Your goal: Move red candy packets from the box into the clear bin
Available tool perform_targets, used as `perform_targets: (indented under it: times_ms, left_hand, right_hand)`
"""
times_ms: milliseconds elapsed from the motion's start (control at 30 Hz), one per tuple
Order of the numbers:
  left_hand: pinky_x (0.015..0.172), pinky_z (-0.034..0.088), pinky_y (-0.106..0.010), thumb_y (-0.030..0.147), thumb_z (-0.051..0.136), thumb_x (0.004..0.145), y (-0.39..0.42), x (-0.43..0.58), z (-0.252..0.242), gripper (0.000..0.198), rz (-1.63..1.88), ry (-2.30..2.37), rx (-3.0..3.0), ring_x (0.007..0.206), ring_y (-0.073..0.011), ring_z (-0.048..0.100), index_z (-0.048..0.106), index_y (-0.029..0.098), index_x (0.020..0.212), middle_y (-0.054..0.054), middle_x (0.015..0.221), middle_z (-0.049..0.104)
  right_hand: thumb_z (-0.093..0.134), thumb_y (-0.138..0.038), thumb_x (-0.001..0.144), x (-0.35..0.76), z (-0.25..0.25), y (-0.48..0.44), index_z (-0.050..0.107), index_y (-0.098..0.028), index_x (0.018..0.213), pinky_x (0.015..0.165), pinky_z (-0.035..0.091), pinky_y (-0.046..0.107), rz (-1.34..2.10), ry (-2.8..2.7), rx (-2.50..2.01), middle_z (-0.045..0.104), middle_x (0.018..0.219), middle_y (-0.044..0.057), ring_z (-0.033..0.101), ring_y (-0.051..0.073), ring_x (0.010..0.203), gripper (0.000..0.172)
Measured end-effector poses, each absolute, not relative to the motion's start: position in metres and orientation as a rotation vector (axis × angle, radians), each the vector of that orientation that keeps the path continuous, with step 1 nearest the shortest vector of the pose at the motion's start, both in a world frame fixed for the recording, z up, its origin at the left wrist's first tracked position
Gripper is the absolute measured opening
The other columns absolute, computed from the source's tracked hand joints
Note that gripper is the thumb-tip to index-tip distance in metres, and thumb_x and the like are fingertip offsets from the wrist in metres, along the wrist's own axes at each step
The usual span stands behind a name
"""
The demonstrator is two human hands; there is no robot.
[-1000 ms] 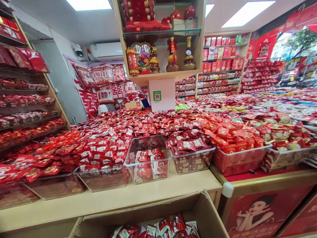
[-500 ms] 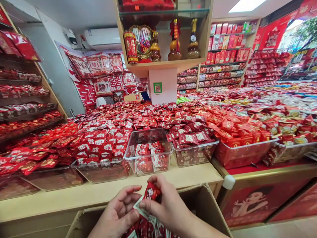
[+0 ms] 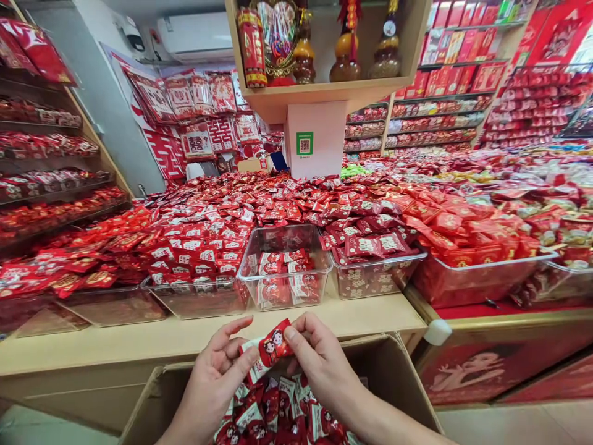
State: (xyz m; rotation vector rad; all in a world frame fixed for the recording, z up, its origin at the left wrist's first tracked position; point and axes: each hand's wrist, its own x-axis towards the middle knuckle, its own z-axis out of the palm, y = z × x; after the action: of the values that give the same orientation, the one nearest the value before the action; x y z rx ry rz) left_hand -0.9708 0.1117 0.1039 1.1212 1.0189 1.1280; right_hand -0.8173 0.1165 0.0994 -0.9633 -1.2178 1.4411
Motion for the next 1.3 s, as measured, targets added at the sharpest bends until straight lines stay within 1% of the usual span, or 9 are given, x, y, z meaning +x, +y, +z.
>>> perform_targets:
  times_ms: [100,200,300,467,733,833,1000,1133,1300]
  left_hand:
    - [0.068,0.046,-0.021,0.023,0.064,0.066,0.11,-0.97,0.104,0.036,1.045,1.018,1.178,0.075,-0.0112,0.059,0.051,0.022,0.099,0.001,0.083,0.064]
    - [0.073,0.045,-0.021,0.027,0.065,0.065,0.111,-0.972,0.105,0.022,0.987,1.092,1.226,0.08,-0.0125,0.058,0.058,0.018,0.084,-0.001,0.085,0.065]
    - [0.069,0.045,-0.02,0.031,0.062,0.066,0.114,-0.976,0.105,0.022,0.994,1.134,1.211,0.076,-0.0117,0.058,0.058,0.018,0.083,0.0,0.08,0.065]
    - [0.062,0.045,-0.02,0.027,0.065,0.063,0.116,-0.98,0.104,0.03,1.034,1.131,1.195,0.066,-0.01,0.058,0.052,0.019,0.089,0.003,0.069,0.063]
    - [0.056,0.042,-0.017,0.026,0.067,0.059,0.109,-0.976,0.109,0.026,1.133,1.214,1.248,0.057,-0.0085,0.056,0.057,0.018,0.081,0.004,0.058,0.062]
    - [0.054,0.041,-0.017,0.027,0.068,0.057,0.108,-0.974,0.107,0.026,1.196,1.186,1.194,0.053,-0.0073,0.054,0.057,0.018,0.078,0.005,0.054,0.059]
    - [0.06,0.045,-0.023,0.033,0.07,0.055,0.11,-0.972,0.1,0.044,1.082,0.993,1.053,0.063,-0.012,0.058,0.05,0.021,0.092,0.001,0.072,0.064]
    - [0.051,0.041,-0.018,0.029,0.071,0.055,0.113,-0.975,0.101,0.032,0.968,1.007,1.053,0.051,-0.0063,0.051,0.054,0.017,0.079,0.004,0.058,0.06]
    - [0.058,0.044,-0.017,0.028,0.073,0.051,0.114,-0.979,0.113,0.024,1.05,1.101,1.185,0.059,-0.0082,0.054,0.062,0.017,0.069,0.003,0.063,0.062]
  right_hand:
    - [0.051,-0.04,0.075,-0.821,0.095,0.114,0.043,-0.017,0.071,0.05,0.039,0.022,1.456,-1.228,-0.912,0.049,0.063,-0.004,0.046,0.007,0.051,0.025]
    - [0.062,-0.029,0.069,-0.821,0.093,0.114,0.047,-0.017,0.079,0.061,0.039,0.023,1.513,-1.3,-0.816,0.05,0.072,-0.002,0.047,0.009,0.066,0.022]
    - [0.064,-0.022,0.066,-0.821,0.091,0.113,0.046,-0.017,0.079,0.064,0.038,0.023,1.539,-1.331,-0.799,0.05,0.073,-0.002,0.045,0.01,0.07,0.023]
    - [0.06,-0.019,0.069,-0.821,0.087,0.111,0.044,-0.017,0.077,0.064,0.037,0.024,1.471,-1.431,-0.873,0.049,0.072,-0.002,0.044,0.011,0.069,0.018]
    - [0.06,-0.026,0.069,-0.818,0.095,0.11,0.042,-0.017,0.075,0.059,0.034,0.022,1.492,-1.505,-0.887,0.044,0.069,-0.003,0.038,0.009,0.064,0.021]
    - [0.061,-0.024,0.068,-0.82,0.096,0.111,0.042,-0.017,0.074,0.059,0.034,0.022,1.509,-1.476,-0.853,0.046,0.068,-0.003,0.039,0.009,0.064,0.021]
    - [0.061,-0.022,0.068,-0.822,0.092,0.111,0.044,-0.016,0.075,0.062,0.037,0.023,1.455,-1.416,-0.874,0.05,0.071,-0.002,0.043,0.01,0.067,0.019]
    - [0.056,-0.029,0.074,-0.822,0.09,0.115,0.05,-0.015,0.078,0.062,0.038,0.022,1.43,-1.444,-0.833,0.051,0.071,-0.001,0.044,0.009,0.065,0.016]
    - [0.055,-0.035,0.073,-0.822,0.089,0.114,0.054,-0.013,0.068,0.054,0.038,0.021,1.4,-1.467,-0.926,0.051,0.062,-0.001,0.044,0.008,0.056,0.022]
